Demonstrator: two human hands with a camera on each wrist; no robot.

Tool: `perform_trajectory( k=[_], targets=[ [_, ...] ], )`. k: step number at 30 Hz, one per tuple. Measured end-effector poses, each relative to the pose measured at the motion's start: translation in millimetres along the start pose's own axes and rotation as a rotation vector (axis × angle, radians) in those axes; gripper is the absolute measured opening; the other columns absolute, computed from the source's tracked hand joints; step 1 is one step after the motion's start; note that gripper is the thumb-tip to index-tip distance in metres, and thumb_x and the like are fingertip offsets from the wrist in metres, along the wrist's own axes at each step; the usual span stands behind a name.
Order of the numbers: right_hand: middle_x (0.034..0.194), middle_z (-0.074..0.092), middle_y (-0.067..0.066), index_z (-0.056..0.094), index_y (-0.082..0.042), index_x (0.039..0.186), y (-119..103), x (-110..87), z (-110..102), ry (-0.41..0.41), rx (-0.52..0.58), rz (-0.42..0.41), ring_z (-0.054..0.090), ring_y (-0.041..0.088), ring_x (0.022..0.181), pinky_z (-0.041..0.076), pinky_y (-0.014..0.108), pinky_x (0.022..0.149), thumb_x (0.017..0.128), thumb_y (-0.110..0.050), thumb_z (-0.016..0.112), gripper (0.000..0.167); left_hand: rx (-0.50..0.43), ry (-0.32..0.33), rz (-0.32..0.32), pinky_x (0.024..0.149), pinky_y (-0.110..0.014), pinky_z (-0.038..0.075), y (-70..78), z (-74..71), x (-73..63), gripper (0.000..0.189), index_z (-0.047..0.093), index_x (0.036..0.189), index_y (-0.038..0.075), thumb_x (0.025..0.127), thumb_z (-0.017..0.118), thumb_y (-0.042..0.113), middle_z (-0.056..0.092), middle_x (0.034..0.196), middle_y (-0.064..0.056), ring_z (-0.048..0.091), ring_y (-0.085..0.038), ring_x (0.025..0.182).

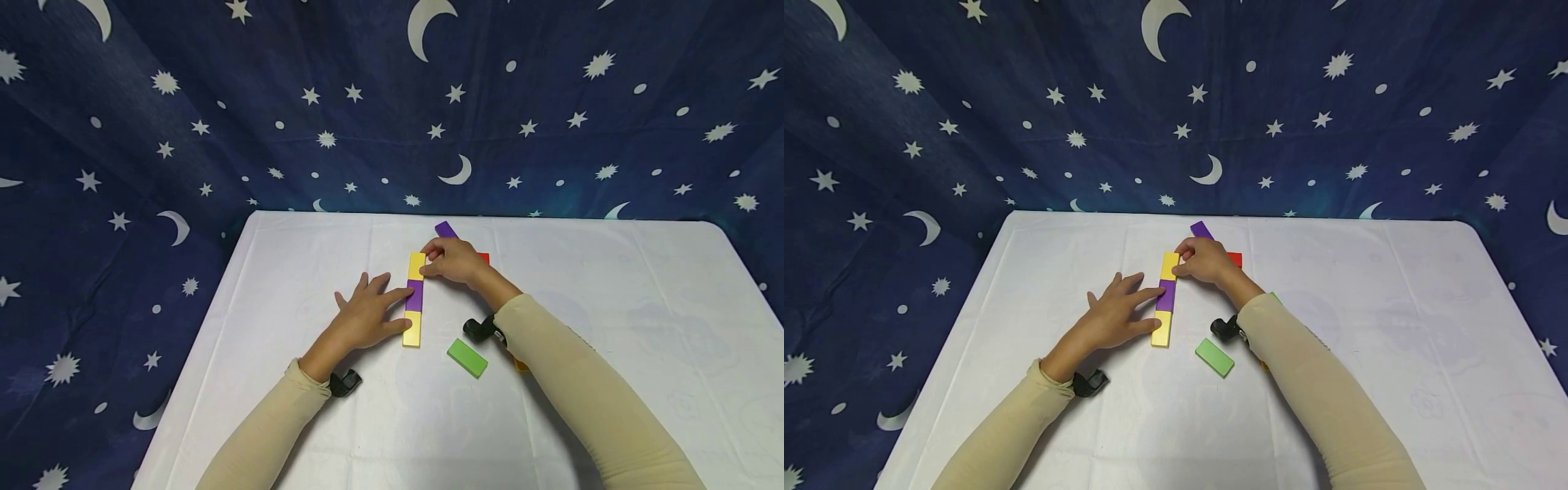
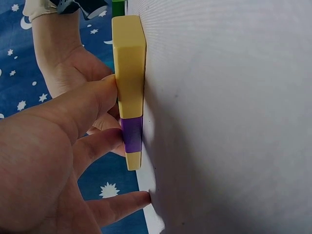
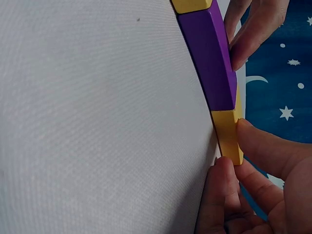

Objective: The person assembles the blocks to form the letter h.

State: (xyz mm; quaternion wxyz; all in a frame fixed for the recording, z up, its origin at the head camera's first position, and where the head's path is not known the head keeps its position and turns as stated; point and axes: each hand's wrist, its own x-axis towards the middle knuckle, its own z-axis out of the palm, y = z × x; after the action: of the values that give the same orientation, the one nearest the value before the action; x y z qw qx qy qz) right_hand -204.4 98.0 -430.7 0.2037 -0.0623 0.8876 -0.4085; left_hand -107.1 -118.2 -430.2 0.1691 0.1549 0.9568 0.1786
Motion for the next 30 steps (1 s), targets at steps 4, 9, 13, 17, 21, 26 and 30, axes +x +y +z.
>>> perform_trajectory(
  k=[4, 9, 13, 17, 21, 26, 30],
  targets=[
    [0.102, 0.06, 0.005, 0.071, -0.011, 0.116, 0.0, -0.2, 0.3, 0.002, -0.006, -0.004, 0.054, 0.021, 0.093, 0.043, 0.03, 0.079, 0.084, -0.019, 0.082, 0.035, 0.003, 0.002, 0.001, 0.1, -0.091, 0.014, -0.1, 0.3, 0.5, 0.064, 0.049, 0.15, 0.043, 0.091, 0.069, 0.058, 0.03, 0.167, -0.011, 0.016, -0.053, 0.154],
    [0.101, 0.06, 0.005, 0.071, -0.011, 0.116, 0.3, -1.1, 0.2, 0.003, -0.008, -0.012, 0.054, 0.02, 0.092, 0.043, 0.03, 0.079, 0.084, -0.02, 0.082, 0.035, 0.007, 0.006, 0.008, 0.1, -0.091, 0.015, 0.6, 0.0, -0.1, 0.062, 0.049, 0.15, 0.042, 0.093, 0.068, 0.056, 0.03, 0.166, -0.012, 0.017, -0.053, 0.154],
    [0.098, 0.059, 0.004, 0.071, -0.011, 0.114, 1.2, -1.4, -0.1, 0.002, -0.002, -0.028, 0.054, 0.02, 0.091, 0.043, 0.03, 0.079, 0.083, -0.019, 0.083, 0.034, 0.021, -0.001, 0.006, 0.1, -0.091, 0.015, 1.7, -0.2, -0.7, 0.062, 0.047, 0.151, 0.042, 0.094, 0.067, 0.056, 0.029, 0.167, -0.011, 0.015, -0.053, 0.154],
    [0.096, 0.059, 0.003, 0.071, -0.011, 0.113, 1.5, -1.3, 0.0, 0.006, 0.001, -0.037, 0.054, 0.02, 0.09, 0.042, 0.031, 0.079, 0.083, -0.02, 0.083, 0.033, 0.033, -0.008, -0.003, 0.1, -0.091, 0.016, 3.1, -0.1, -1.5, 0.063, 0.045, 0.152, 0.043, 0.094, 0.066, 0.057, 0.027, 0.168, -0.01, 0.014, -0.052, 0.155],
    [0.095, 0.059, 0.003, 0.072, -0.011, 0.112, 1.6, -0.9, 0.3, 0.014, -0.008, -0.036, 0.054, 0.02, 0.09, 0.042, 0.031, 0.079, 0.083, -0.021, 0.083, 0.033, 0.035, -0.018, -0.015, 0.1, -0.091, 0.016, 4.1, -0.4, -1.6, 0.063, 0.045, 0.152, 0.043, 0.095, 0.065, 0.057, 0.027, 0.168, -0.01, 0.014, -0.051, 0.155],
    [0.095, 0.058, 0.003, 0.072, -0.011, 0.111, 1.4, -0.9, 0.4, 0.017, -0.02, -0.032, 0.053, 0.021, 0.091, 0.041, 0.031, 0.079, 0.083, -0.021, 0.083, 0.032, 0.042, -0.023, -0.017, 0.1, -0.091, 0.016, 4.3, -1.1, -1.6, 0.062, 0.045, 0.152, 0.043, 0.095, 0.065, 0.057, 0.026, 0.168, -0.01, 0.014, -0.052, 0.155],
    [0.095, 0.058, 0.003, 0.072, -0.011, 0.111, 1.4, -0.6, 0.4, 0.015, -0.015, -0.029, 0.053, 0.021, 0.091, 0.041, 0.031, 0.079, 0.083, -0.021, 0.083, 0.032, 0.044, -0.026, -0.017, 0.099, -0.091, 0.016, 4.0, -1.1, -1.4, 0.062, 0.045, 0.152, 0.043, 0.095, 0.064, 0.057, 0.026, 0.169, -0.01, 0.014, -0.052, 0.155]
  ],
)
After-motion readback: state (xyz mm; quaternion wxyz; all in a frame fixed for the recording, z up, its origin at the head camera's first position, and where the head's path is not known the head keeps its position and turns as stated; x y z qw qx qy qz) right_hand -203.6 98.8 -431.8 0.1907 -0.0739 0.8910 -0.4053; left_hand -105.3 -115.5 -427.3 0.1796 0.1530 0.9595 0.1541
